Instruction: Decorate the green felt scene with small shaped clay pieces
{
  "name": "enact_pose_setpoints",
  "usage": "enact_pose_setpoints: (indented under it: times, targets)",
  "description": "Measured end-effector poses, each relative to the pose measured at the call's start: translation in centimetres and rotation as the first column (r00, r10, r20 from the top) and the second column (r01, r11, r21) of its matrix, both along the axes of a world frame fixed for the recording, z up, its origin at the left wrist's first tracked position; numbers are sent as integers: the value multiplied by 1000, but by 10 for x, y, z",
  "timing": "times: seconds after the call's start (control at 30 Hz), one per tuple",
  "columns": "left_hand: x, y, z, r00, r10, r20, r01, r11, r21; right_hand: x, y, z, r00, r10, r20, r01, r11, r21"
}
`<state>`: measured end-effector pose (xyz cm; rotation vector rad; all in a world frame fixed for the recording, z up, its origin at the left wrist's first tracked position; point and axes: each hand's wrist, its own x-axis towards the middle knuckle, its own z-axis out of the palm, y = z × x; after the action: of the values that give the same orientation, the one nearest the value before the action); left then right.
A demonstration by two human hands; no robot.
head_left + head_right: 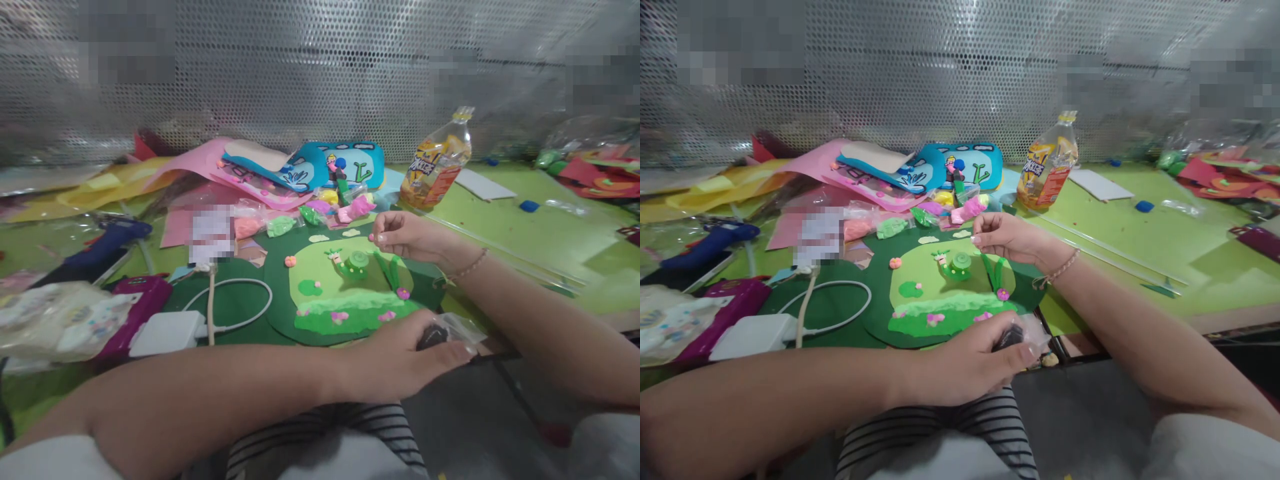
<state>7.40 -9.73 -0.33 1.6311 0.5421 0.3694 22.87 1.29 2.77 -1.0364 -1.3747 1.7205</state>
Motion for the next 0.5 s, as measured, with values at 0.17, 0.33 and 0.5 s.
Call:
enact_pose_setpoints:
  times: [0.17, 0.33, 0.5]
  targets:
    - [0, 0, 1, 1000, 2, 6, -2, 1000, -14, -1, -2, 3, 1000, -20, 11, 21, 999, -28]
    - [0, 0, 1, 1000, 11, -8, -11, 1000, -11, -2, -4, 3, 999, 32, 17, -31, 997, -73]
    - [0, 0, 0, 1000, -11, 4, 12, 1000, -23, 0, -1, 0, 1000, 18, -23, -19, 999, -41]
